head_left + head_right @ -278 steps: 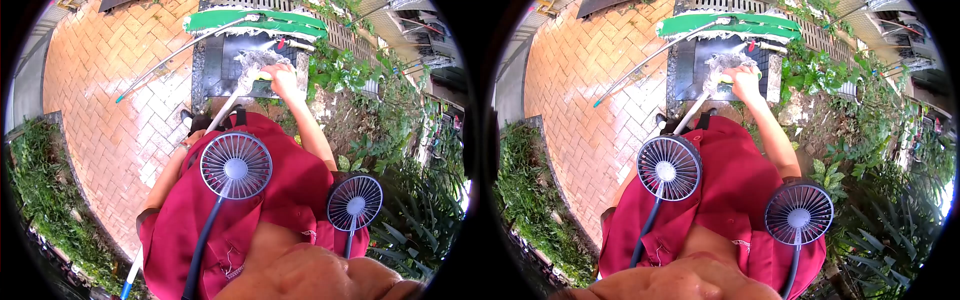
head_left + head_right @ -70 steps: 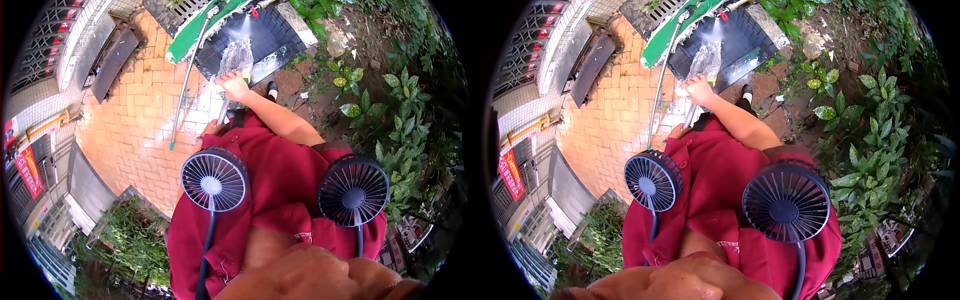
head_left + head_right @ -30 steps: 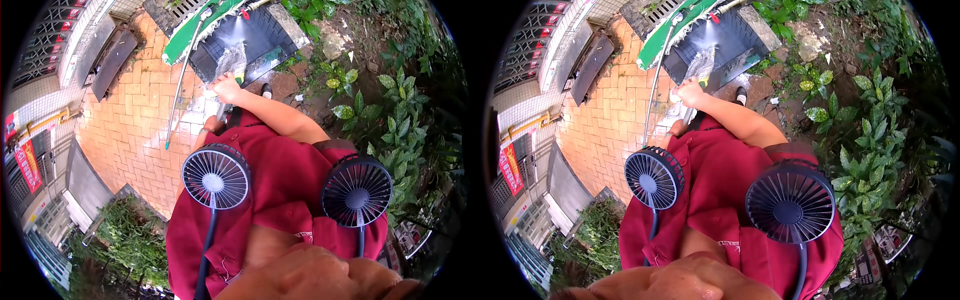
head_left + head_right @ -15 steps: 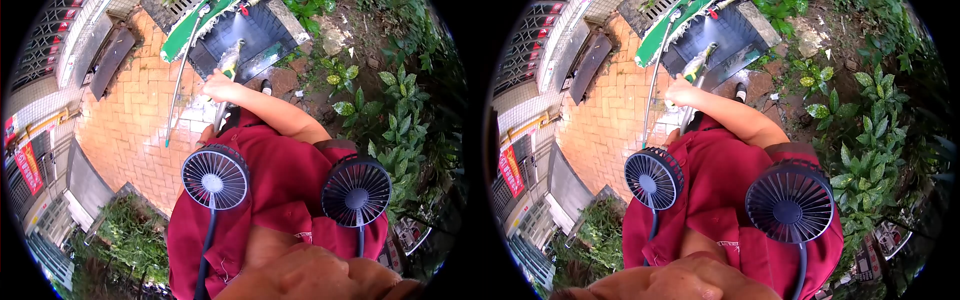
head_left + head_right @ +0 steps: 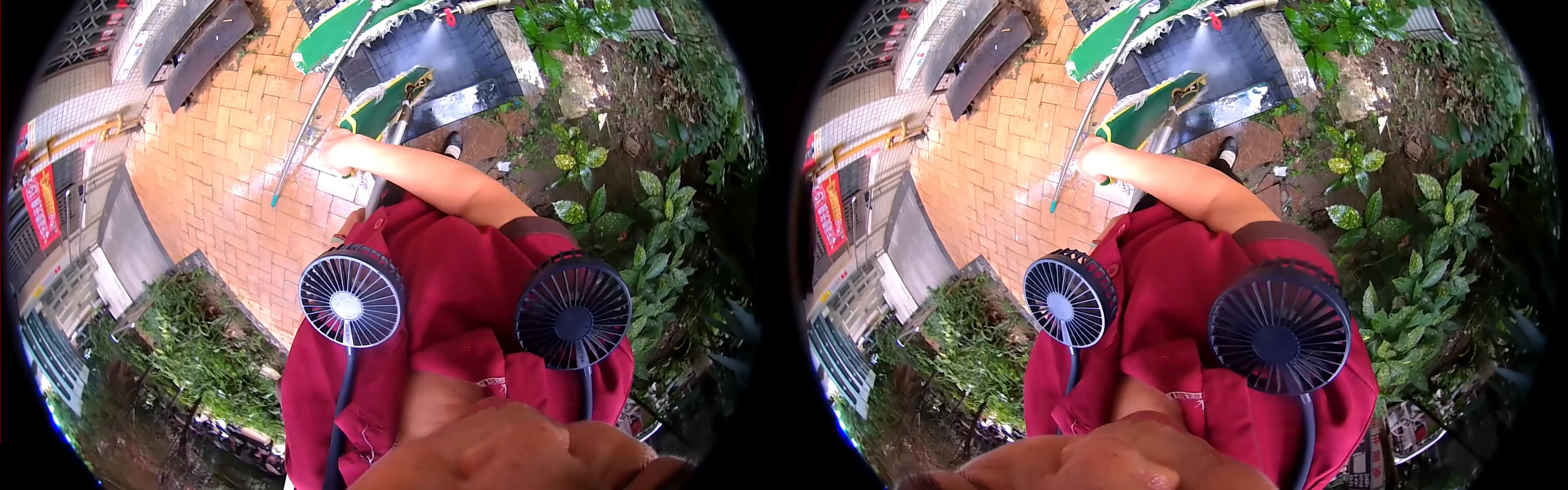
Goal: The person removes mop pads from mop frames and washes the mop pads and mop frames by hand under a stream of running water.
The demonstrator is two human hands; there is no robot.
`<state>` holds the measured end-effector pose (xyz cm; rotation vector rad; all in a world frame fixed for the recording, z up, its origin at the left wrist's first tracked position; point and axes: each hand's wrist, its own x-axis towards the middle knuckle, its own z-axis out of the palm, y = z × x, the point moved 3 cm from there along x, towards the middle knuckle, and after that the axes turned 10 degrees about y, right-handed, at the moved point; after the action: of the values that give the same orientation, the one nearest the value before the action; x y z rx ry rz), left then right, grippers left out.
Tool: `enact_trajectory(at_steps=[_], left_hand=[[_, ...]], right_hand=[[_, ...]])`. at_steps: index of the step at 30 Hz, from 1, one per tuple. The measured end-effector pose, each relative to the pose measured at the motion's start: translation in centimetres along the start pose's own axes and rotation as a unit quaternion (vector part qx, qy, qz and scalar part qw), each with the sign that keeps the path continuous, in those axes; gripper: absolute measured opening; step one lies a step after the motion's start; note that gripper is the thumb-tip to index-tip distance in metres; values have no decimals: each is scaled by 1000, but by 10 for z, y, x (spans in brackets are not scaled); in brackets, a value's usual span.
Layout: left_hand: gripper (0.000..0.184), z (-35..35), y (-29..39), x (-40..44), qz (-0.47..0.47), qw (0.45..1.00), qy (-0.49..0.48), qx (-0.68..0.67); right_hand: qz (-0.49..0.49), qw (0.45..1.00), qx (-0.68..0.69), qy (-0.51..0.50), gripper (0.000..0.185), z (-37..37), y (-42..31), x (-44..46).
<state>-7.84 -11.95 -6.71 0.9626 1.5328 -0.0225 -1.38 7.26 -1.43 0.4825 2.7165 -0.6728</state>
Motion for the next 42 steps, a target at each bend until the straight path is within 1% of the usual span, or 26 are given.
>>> enact_trajectory(at_steps=[3, 7, 8, 11, 12, 13, 15, 17, 19, 21, 22, 23, 24, 26, 27, 28, 30, 31, 33, 34, 35, 37, 38, 39, 41, 42], left_hand=[[34, 2, 0, 3, 1, 1000, 2, -17], [34, 7, 3, 7, 9, 1000, 6, -27], [34, 7, 5, 10, 12, 1000, 7, -27], [34, 6, 14, 18, 22, 999, 7, -22], [34, 6, 18, 20, 26, 999, 7, -19], [34, 6, 22, 22, 29, 999, 8, -15], [34, 6, 36, 28, 39, 999, 9, -1], [34, 5, 52, 32, 48, 999, 13, 18], [34, 4, 69, 35, 59, 996, 30, 54], [34, 5, 82, 37, 64, 991, 57, 99], [34, 6, 87, 39, 66, 988, 71, 121], [33, 7, 91, 44, 70, 984, 84, 144], [31, 9, 89, 50, 99, 978, 112, 147], [27, 16, 88, 62, 121, 972, 136, 147], [26, 19, 96, 62, 133, 969, 148, 148], [28, 20, 102, 62, 114, 972, 137, 150], [29, 24, 98, 68, 106, 971, 152, 150], [29, 26, 96, 72, 103, 970, 159, 150], [31, 23, 99, 69, 78, 979, 107, 152], [32, 21, 100, 67, 66, 983, 81, 154], [33, 19, 97, 64, 50, 988, 70, 127], [34, 19, 86, 53, 14, 996, 49, 75], [32, 18, 81, 54, 46, 990, 77, 111], [34, 18, 79, 47, 53, 993, 74, 69], [37, 16, 73, 30, 65, 995, 70, -17], [40, 16, 58, 31, 26, 999, 42, -2]], right_hand=[[-31, 999, -9, 19, 21, -15, 5, 0], [-9, 1000, 8, 4, 23, -37, 13, -12], [26, 999, 30, -17, 25, -38, 21, -10], [24, 998, 52, 8, 26, -49, 44, -18], [-3, 997, 62, 37, 25, -60, 52, -28], [5, 997, 72, 24, 26, -67, 63, -32], [9, 994, 80, 68, 29, -89, 84, -47], [37, 992, 115, 46, 31, -98, 109, -56], [70, 983, 162, 50, 37, -101, 137, -60], [66, 990, 113, 45, 45, -116, 154, -74], [26, 989, 124, 73, 39, -118, 167, -77], [20, 982, 143, 118, 39, -118, 184, -79], [30, 975, 165, 144, 35, -123, 197, -89], [-55, 973, 223, -26, 25, -149, 224, -101], [-73, 986, 151, 8, 23, -142, 241, -96], [-89, 992, 77, 41, 21, -134, 256, -90], [-120, 984, -71, 108, 20, -127, 265, -85], [-107, 983, -74, 128, 17, -123, 271, -82], [-79, 979, -80, 167, 11, -123, 258, -87], [-53, 971, -44, 230, 15, -122, 247, -93], [62, 972, 126, 190, 18, -119, 233, -96], [64, 967, 91, 229, 12, -112, 203, -93], [75, 964, 110, 228, 12, -104, 189, -85], [87, 961, 129, 227, 11, -96, 175, -77], [104, 981, 59, 154, 14, -89, 134, -72], [92, 984, 65, 140, 13, -91, 109, -81]])
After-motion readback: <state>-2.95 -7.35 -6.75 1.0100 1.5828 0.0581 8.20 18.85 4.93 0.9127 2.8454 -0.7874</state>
